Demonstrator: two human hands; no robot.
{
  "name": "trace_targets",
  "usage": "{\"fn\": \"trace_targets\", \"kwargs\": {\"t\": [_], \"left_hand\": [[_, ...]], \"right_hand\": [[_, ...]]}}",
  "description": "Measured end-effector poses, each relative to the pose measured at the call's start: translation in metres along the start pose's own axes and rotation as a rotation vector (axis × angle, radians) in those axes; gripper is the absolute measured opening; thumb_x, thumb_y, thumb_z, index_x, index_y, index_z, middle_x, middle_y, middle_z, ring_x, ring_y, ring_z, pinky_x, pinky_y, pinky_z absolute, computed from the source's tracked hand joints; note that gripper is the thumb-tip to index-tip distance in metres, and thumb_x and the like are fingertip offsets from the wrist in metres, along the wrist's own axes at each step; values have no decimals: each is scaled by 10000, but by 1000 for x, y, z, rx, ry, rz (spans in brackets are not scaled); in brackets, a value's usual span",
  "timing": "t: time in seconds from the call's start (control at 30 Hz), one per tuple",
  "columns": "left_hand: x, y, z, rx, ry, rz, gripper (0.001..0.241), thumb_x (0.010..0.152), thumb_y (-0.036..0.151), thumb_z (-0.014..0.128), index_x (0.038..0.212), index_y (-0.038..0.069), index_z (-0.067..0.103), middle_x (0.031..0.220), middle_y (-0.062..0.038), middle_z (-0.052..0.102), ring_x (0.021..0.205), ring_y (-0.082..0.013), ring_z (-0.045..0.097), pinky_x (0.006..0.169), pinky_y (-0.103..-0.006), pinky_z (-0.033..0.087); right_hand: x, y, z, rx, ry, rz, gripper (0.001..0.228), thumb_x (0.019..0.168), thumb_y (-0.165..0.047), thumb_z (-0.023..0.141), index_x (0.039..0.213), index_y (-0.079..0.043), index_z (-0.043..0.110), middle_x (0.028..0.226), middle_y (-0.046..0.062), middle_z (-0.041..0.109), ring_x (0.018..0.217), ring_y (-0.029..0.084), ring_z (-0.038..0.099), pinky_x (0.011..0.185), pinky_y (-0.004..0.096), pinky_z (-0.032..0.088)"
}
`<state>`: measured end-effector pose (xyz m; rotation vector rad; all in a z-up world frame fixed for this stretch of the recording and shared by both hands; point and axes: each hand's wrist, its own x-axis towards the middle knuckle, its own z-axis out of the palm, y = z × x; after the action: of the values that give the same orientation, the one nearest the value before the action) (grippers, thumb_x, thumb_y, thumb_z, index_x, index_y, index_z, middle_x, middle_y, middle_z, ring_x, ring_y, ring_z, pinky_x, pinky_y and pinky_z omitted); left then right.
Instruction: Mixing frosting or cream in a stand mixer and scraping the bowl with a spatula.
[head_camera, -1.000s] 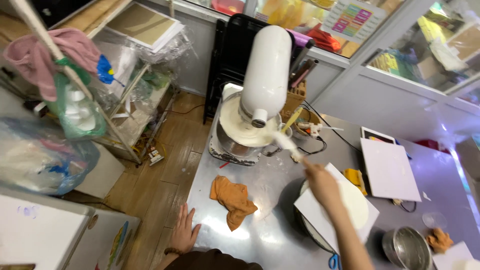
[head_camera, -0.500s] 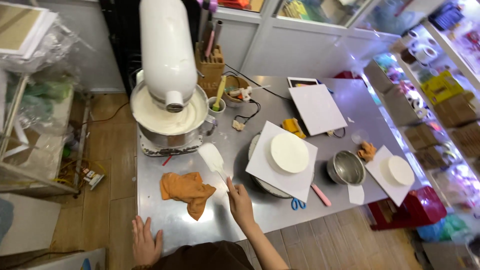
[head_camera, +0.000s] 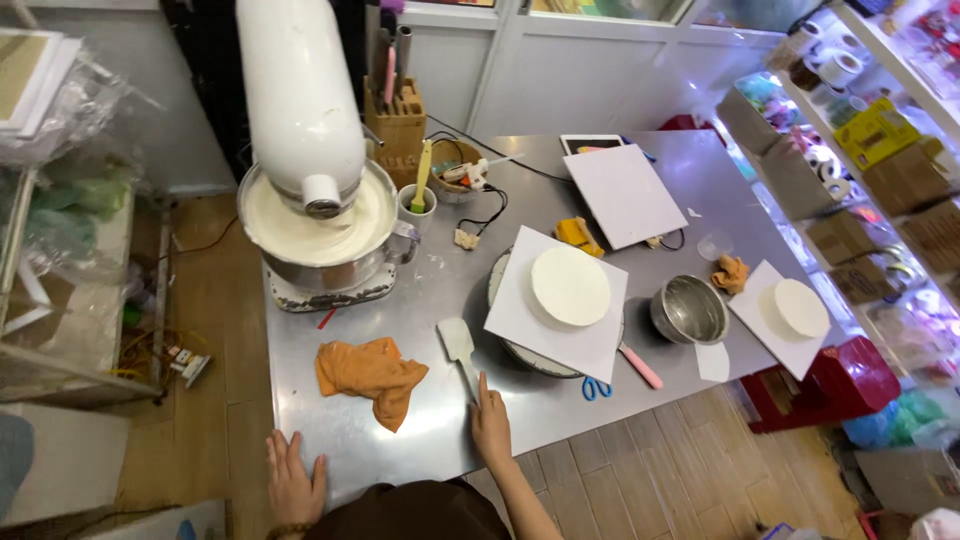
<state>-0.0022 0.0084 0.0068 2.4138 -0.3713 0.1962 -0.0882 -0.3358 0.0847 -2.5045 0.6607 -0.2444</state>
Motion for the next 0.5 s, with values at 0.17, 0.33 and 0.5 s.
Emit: {"fn": "trace_targets", "kwargs": {"t": [0.17,0.33,0.5], "left_hand": [[3,7,1,23,86,-9,669,931,291,578,1499,-15,399,1650,-290,282,1534,-467,258,1180,-517,308],[5,17,1,110,103,-110,572,999,322,566,1458,-2,457,1608,-336,308,1496,-473,290,1200,-561,287],[-16,5,42,124,234,-226,597,987,382,582,1482,75,448,1686,-250,138,1549,-425,141,1196,-567,259]], "right_hand": [[22,-24,-2,-165,129,-222,373,867,-270,725,1167,-90,598,1265,151,583,1080,334,570,934,442,459],[75,-59,37,-104,-296,-535,319,856,-454,770,938,-161,674,1039,58,620,1002,290,629,830,385,526],[133,-71,136,-551,-354,-709,581,743,-668,729,1093,-205,732,1054,51,705,1001,294,688,757,468,567]]}}
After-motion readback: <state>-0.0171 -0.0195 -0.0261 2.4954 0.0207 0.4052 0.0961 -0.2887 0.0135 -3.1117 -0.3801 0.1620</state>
